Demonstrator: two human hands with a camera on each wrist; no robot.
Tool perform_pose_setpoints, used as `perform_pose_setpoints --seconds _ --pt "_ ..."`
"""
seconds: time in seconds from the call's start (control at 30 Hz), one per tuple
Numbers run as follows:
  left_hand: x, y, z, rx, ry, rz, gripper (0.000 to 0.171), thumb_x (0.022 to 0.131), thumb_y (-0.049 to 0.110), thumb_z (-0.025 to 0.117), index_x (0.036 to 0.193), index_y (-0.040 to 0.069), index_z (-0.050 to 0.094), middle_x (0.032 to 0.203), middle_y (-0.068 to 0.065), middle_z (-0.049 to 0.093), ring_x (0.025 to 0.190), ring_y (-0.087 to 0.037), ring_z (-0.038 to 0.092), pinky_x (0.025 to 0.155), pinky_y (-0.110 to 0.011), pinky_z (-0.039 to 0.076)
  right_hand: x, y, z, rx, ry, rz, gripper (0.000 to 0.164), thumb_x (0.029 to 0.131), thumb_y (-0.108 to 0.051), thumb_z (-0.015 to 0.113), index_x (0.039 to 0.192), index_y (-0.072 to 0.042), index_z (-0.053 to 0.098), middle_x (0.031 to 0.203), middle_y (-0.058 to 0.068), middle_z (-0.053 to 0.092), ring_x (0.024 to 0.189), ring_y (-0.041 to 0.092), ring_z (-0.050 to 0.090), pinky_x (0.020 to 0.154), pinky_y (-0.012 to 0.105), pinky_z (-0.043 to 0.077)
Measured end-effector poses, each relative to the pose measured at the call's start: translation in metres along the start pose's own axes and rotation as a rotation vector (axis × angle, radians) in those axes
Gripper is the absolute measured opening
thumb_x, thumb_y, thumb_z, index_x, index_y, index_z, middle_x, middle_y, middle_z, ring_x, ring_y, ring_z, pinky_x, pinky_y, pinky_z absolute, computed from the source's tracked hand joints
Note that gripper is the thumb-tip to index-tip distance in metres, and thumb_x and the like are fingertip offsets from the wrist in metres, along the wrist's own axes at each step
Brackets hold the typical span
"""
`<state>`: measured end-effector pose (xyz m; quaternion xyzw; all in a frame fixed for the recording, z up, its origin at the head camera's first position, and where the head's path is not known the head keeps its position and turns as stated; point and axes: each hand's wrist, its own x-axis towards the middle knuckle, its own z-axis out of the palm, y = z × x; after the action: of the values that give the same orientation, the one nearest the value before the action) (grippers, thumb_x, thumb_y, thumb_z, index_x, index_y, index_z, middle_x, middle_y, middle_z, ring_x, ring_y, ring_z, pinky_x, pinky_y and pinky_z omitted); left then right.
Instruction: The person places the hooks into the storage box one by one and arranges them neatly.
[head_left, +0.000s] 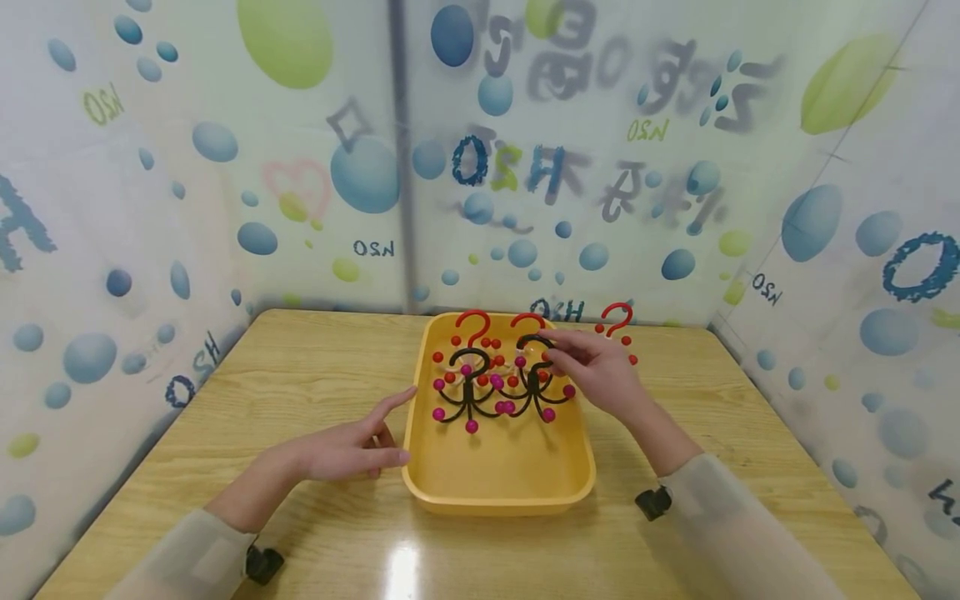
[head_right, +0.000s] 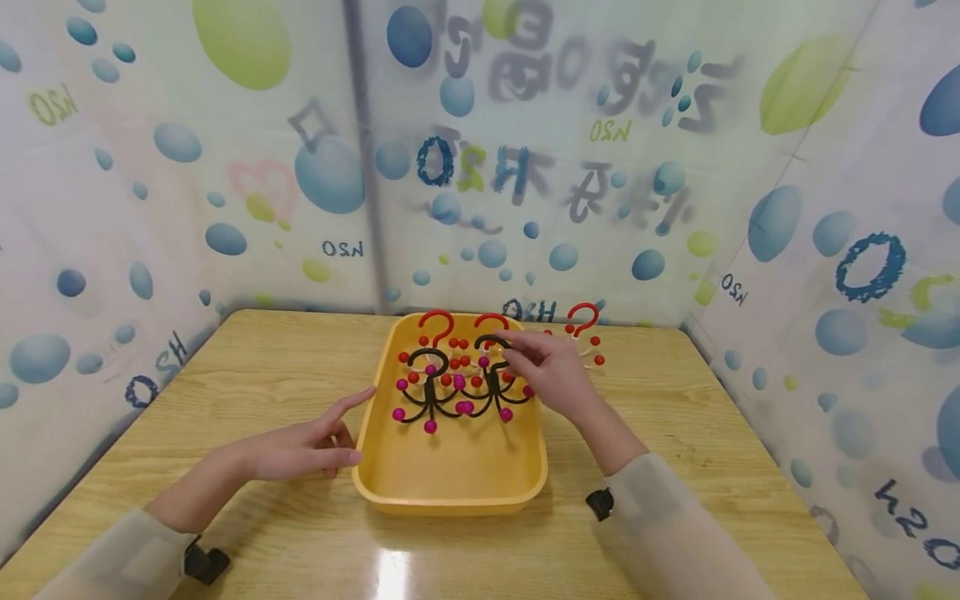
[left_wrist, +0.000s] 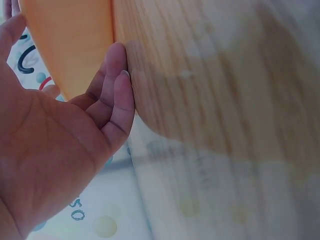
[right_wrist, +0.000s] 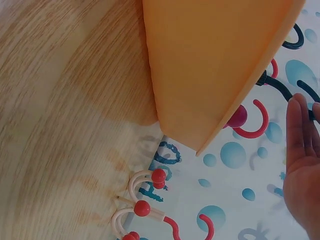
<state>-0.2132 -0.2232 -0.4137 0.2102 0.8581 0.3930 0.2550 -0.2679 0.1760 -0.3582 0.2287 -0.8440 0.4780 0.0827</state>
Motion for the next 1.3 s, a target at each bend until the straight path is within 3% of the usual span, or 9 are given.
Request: perform_pose_setpoints --seconds 0.2,0.37,0.7,0.97,1.3 --pt "0.0 0.0 0.0 -0.002 -0.001 -0.002 0.09 0.097 0.05 0.065 0.159 0.05 0.0 0.105 -0.011 0.061 0.086 -0.026 0.063 0.073 -0.036 0.054 0.002 0.003 0.006 -0.012 0.0 -0.023 0.03 0.098 -0.016 0.069 0.128 -0.021 0.072 0.108 0.012 0.075 0.084 0.029 0.075 0.072 0.034 0.062" --pt "0.0 -0.001 0.0 0.002 -0.001 0.001 0.089 0.098 0.05 0.064 0.159 0.05 0.0 0.106 -0.011 0.061 0.086 -0.026 0.064 0.074 -0.036 0.054 0.0 0.008 0.008 -0.034 -0.031 0.019 0.029 0.099 -0.017 0.069 0.126 -0.023 0.073 0.103 0.008 0.077 0.085 0.031 0.074 0.069 0.026 0.06" --pt "0.0 -0.002 0.0 -0.002 -0.003 0.002 0.089 0.098 0.05 0.064 0.159 0.051 -0.001 0.107 -0.011 0.06 0.087 -0.026 0.063 0.074 -0.036 0.054 0.0 0.02 0.007 0.002 -0.07 0.049 0.029 0.1 -0.018 0.066 0.128 -0.02 0.072 0.108 0.014 0.076 0.086 0.034 0.075 0.073 0.028 0.061" --pt "0.0 -0.001 0.0 0.002 -0.002 0.008 0.09 0.098 0.05 0.064 0.16 0.05 -0.001 0.107 -0.011 0.06 0.086 -0.026 0.064 0.074 -0.037 0.054 -0.001 0.025 0.002 -0.001 -0.095 0.068 0.031 0.102 -0.016 0.064 0.131 -0.021 0.071 0.116 0.01 0.074 0.093 0.039 0.074 0.082 0.047 0.061" --pt "0.001 -0.002 0.0 -0.012 -0.005 0.002 0.089 0.098 0.05 0.064 0.159 0.05 -0.001 0.107 -0.012 0.06 0.087 -0.026 0.063 0.075 -0.038 0.054 -0.003 0.023 -0.002 -0.027 -0.105 0.138 0.033 0.101 -0.012 0.064 0.132 -0.019 0.071 0.116 0.01 0.074 0.087 0.02 0.074 0.078 0.031 0.061"
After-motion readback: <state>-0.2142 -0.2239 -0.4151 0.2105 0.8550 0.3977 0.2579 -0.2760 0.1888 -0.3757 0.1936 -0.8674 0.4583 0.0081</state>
